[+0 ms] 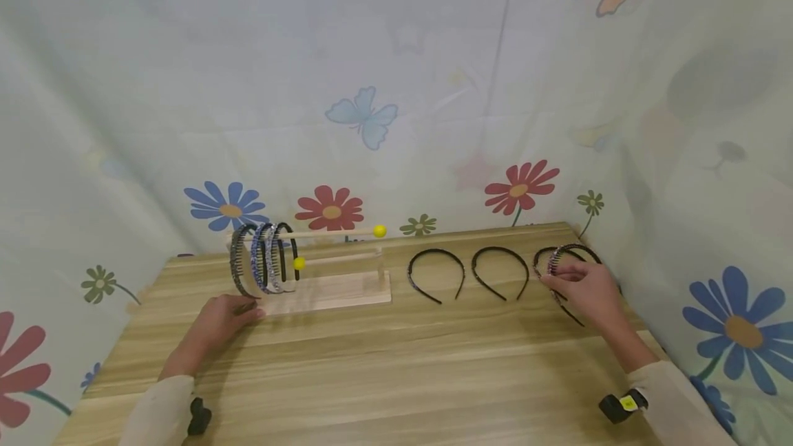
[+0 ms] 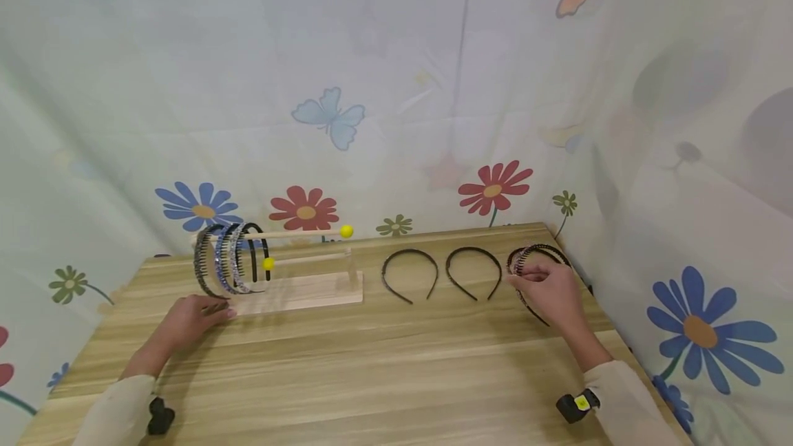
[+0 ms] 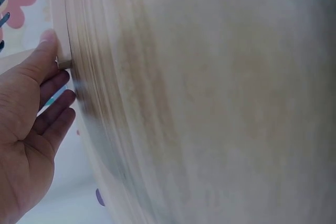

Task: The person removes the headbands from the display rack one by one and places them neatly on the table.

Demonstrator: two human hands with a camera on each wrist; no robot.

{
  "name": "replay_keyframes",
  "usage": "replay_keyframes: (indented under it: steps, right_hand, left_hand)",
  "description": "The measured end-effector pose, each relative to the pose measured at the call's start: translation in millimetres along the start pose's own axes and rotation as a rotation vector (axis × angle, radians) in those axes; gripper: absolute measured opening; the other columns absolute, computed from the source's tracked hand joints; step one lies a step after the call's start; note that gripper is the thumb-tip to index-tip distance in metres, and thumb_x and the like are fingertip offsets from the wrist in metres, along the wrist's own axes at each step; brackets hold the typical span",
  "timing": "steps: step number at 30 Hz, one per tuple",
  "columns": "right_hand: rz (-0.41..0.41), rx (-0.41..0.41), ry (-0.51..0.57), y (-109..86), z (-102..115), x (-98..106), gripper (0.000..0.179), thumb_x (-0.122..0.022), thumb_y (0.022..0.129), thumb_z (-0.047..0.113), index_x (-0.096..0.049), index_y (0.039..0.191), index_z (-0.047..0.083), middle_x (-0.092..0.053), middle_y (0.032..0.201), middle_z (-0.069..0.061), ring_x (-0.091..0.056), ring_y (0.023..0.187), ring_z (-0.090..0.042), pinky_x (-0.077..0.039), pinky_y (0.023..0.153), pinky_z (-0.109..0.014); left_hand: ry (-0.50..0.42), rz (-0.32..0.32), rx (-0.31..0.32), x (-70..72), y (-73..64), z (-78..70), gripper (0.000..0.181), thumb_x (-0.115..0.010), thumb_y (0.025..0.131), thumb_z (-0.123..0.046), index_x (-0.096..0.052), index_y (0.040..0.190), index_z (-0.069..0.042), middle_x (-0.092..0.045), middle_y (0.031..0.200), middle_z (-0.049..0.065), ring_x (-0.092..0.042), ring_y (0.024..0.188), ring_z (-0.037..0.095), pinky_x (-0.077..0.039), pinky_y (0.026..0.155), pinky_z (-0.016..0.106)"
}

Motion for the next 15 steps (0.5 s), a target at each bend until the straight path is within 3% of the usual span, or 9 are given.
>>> replay_keyframes:
  steps: [6,15]
  right_hand:
    - [0.000,-0.032,-0.063,-7.0,-16,6,0.052,-0.079,0.089,0.046,-0.075,0.110,-0.001,-0.076,0.104,-0.019,-0.070,0.098,-0.036,-0.053,0.071,-0.032]
    - [0.045,-0.145,-0.094,-16.5,-42,7,0.059,-0.076,0.089,0.052,-0.075,0.113,-0.001,-0.076,0.108,-0.019,-0.067,0.104,-0.041,-0.053,0.074,-0.041]
  left_hand:
    - [-0.003,0.013,0.002,0.3,1.1,0.4,0.029,-0.074,0.095,-0.030,-0.078,0.108,-0.005,-0.077,0.101,0.011,-0.072,0.096,0.036,-0.055,0.086,0.057]
    - [0.001,0.028,0.016,0.2,2.2,-0.2,0.033,-0.073,0.096,-0.033,-0.078,0.110,-0.004,-0.077,0.104,0.011,-0.071,0.099,0.036,-0.055,0.088,0.057]
Point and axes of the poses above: each hand's wrist, its own y-axis towards the middle knuckle, its own x-axis out of the back of the hand, z = x × y, the point moved 7 cm from there along y, towards the middle knuckle
